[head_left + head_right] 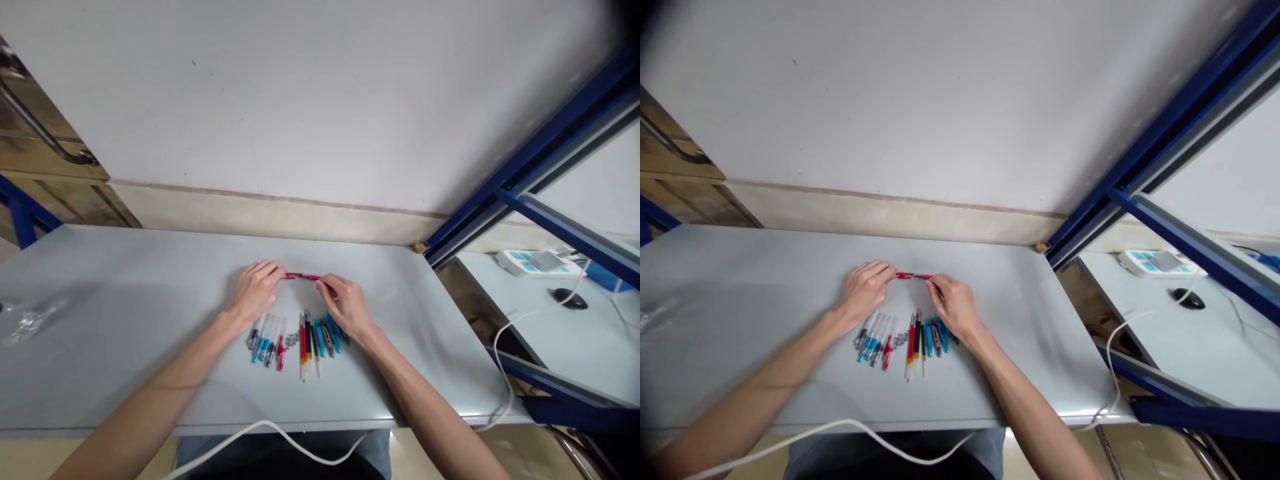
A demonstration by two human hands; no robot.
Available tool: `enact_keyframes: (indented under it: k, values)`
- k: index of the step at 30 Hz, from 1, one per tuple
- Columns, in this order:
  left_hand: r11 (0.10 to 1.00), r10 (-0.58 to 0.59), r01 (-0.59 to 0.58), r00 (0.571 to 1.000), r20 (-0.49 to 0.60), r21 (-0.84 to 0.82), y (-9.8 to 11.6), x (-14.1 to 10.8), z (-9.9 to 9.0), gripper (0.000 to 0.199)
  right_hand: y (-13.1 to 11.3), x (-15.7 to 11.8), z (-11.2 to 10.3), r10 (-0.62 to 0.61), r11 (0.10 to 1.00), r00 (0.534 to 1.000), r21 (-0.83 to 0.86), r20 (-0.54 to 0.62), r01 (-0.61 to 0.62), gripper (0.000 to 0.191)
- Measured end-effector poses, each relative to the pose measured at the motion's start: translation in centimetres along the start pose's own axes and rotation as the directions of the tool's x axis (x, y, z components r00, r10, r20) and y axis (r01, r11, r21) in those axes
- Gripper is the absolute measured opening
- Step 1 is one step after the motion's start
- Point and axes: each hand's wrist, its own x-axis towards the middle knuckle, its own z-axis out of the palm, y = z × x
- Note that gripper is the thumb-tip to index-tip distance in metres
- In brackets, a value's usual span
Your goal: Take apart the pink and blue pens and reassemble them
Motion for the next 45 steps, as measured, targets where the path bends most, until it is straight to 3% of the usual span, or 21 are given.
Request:
enact_keyframes:
  k: [9, 12, 14, 16, 23, 26, 34, 40, 45]
  values:
    - [1.000, -0.016, 0.016, 1.000, 0.025, -0.006, 0.2, 0.0, -0.3, 0.031, -0.1, -0.2, 0.1, -0.058, 0.996, 0.986, 0.073, 0.159, 0.046, 0.025]
    - [1.000, -0.015, 0.016, 1.000, 0.024, -0.015, 0.3, 0.0, -0.2, 0.031, -0.2, -0.2, 0.0, -0.018, 0.995, 0.979, 0.095, 0.205, -0.002, 0.027]
    - [1.000, -0.020, 0.021, 1.000, 0.023, -0.022, 0.3, 0.0, -0.1, 0.030, -0.2, -0.3, 0.0, -0.003, 0.991, 0.973, 0.132, 0.232, -0.029, 0.015]
    - [0.999, -0.024, 0.025, 0.999, 0.028, -0.021, 0.3, 0.0, -0.1, 0.030, -0.3, -0.2, 0.1, -0.034, 0.981, 0.965, 0.195, 0.258, -0.018, 0.008]
    - [0.999, -0.028, 0.029, 0.999, 0.041, -0.030, 0.1, -0.1, 0.1, 0.030, -1.7, -0.2, 0.0, -0.158, 0.911, 0.910, 0.413, 0.383, -0.016, 0.015]
    - [0.999, -0.031, 0.032, 0.999, 0.038, -0.033, 0.1, -0.1, 0.2, 0.031, -2.2, -0.5, 0.1, -0.138, 0.913, 0.896, 0.404, 0.421, -0.049, 0.018]
    - [0.998, -0.041, 0.044, 0.998, 0.045, -0.051, 0.3, -0.1, -0.1, 0.031, -2.3, -0.3, -0.3, -0.147, 0.960, 0.914, 0.277, 0.379, 0.039, 0.018]
    - [0.998, -0.044, 0.046, 0.998, 0.043, -0.052, 0.2, -0.1, -0.1, 0.032, -2.3, -0.2, -0.4, -0.157, 0.950, 0.872, 0.314, 0.463, 0.005, 0.013]
    - [0.998, -0.048, 0.050, 0.998, 0.038, -0.040, 0.3, 0.0, -0.2, 0.032, -2.2, -0.6, 0.1, -0.151, 0.962, 0.874, 0.271, 0.462, 0.023, 0.014]
